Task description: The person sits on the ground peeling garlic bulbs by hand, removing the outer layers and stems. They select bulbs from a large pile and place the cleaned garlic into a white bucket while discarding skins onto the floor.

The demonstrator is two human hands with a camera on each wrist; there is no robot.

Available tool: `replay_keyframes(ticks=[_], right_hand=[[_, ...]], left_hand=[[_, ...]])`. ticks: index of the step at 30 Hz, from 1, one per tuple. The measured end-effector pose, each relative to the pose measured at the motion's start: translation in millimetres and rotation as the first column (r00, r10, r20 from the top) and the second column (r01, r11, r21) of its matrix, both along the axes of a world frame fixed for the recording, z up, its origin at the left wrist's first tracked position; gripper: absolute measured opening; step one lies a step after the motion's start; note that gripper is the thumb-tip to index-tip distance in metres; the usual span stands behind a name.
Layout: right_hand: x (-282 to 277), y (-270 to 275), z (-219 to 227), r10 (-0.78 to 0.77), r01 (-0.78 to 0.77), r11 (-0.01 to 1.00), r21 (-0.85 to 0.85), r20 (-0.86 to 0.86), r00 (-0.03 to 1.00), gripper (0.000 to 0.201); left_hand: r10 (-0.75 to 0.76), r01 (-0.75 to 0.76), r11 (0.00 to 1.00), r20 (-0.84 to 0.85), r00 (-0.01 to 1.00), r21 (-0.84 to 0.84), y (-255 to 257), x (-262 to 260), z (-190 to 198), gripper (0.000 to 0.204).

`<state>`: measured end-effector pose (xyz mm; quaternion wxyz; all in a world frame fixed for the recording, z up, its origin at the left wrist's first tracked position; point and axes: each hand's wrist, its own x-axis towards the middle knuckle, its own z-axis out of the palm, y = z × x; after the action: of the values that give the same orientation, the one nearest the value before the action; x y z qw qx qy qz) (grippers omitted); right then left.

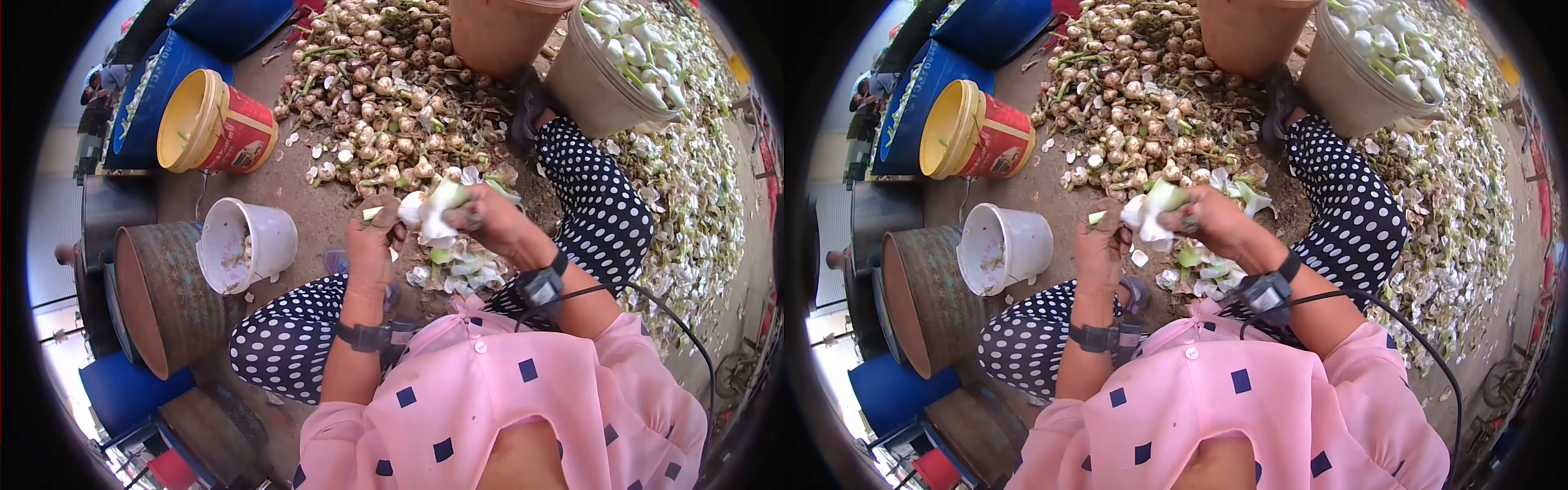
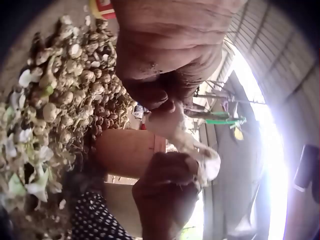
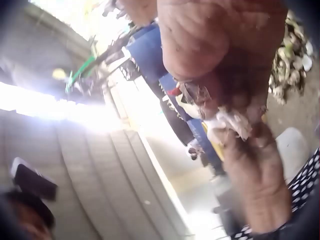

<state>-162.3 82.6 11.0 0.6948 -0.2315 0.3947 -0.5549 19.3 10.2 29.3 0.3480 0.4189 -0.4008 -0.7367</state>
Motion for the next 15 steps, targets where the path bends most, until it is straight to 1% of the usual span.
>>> replay_keyframes(ticks=[1, 2, 3, 4, 5, 6, 7, 8, 9, 10, 11, 12, 13, 14, 15], right_hand=[[-5, 3, 3, -0.022, 0.019, 1.000, 0.016, 0.214, 0.977, 0.022], [-8, 10, 11, -0.150, 0.158, 0.987, 0.001, 0.318, 0.936, 0.032], [-12, 17, 24, -0.269, 0.295, 0.955, 0.001, 0.419, 0.867, 0.044], [-31, 25, 16, -0.226, 0.287, 0.955, -0.081, 0.431, 0.874, 0.060], [-42, 35, 7, -0.322, 0.344, 0.939, 0.024, 0.415, 0.851, 0.061], [-56, 37, 9, -0.015, 0.023, 0.996, -0.084, 0.089, 0.996, 0.059], [-66, 33, 12, 0.288, -0.316, 0.946, -0.074, -0.261, 0.921, 0.056], [-60, 26, 2, 0.477, -0.561, 0.826, 0.062, -0.607, 0.636, 0.046], [-41, 25, 11, 0.352, -0.511, 0.747, 0.425, -0.905, -0.239, 0.041], [-32, 23, 7, 0.284, -0.404, 0.866, 0.295, -0.955, -0.087, 0.042], [-27, 19, 4, 0.181, -0.266, 0.950, 0.163, -0.982, 0.046, 0.043], [-19, 11, 9, 0.186, -0.265, 0.949, 0.170, -0.982, 0.039, 0.043], [-9, 3, 18, 0.028, -0.252, 0.967, -0.036, -0.969, 0.245, 0.044], [-1, -1, 23, -0.133, -0.192, 0.952, -0.238, -0.888, 0.441, 0.044], [3, -4, 23, -0.135, -0.191, 0.952, -0.240, -0.887, 0.441, 0.044]], left_hand=[[0.002, -0.002, 1.000, 0.000, 1.000, 0.001, -1, 5, -2, 0.015], [0.051, -0.041, 0.995, -0.112, 0.992, 0.094, 0, 12, -4, 0.015], [0.110, -0.069, 0.979, -0.218, 0.970, 0.190, -2, 18, -8, 0.015], [0.100, -0.044, 0.982, -0.312, 0.945, 0.181, -7, 25, -14, 0.015], [0.102, -0.046, 0.982, -0.312, 0.945, 0.183, -11, 32, -16, 0.015], [0.139, -0.063, 0.971, -0.330, 0.934, 0.230, -14, 36, -15, 0.015], [0.176, -0.078, 0.957, -0.346, 0.922, 0.279, -14, 39, -15, 0.014], [0.175, -0.076, 0.956, -0.346, 0.922, 0.282, -13, 38, -15, 0.014], [0.123, -0.079, 0.983, -0.276, 0.953, 0.167, -11, 35, -15, 0.014], [0.074, -0.065, 0.997, -0.200, 0.977, 0.051, -9, 31, -15, 0.013], [0.034, -0.042, 0.997, -0.122, 0.992, -0.068, -8, 25, -14, 0.013], [-0.021, 0.016, 0.991, -0.034, 0.999, -0.135, -3, 21, -10, 0.011], [-0.019, 0.015, 0.992, -0.035, 0.999, -0.126, 1, 19, -9, 0.011], [-0.112, 0.118, 0.967, 0.037, 0.993, -0.226, 3, 18, -8, 0.009], [-0.195, 0.223, 0.920, 0.117, 0.974, -0.323, 3, 16, -7, 0.008]])
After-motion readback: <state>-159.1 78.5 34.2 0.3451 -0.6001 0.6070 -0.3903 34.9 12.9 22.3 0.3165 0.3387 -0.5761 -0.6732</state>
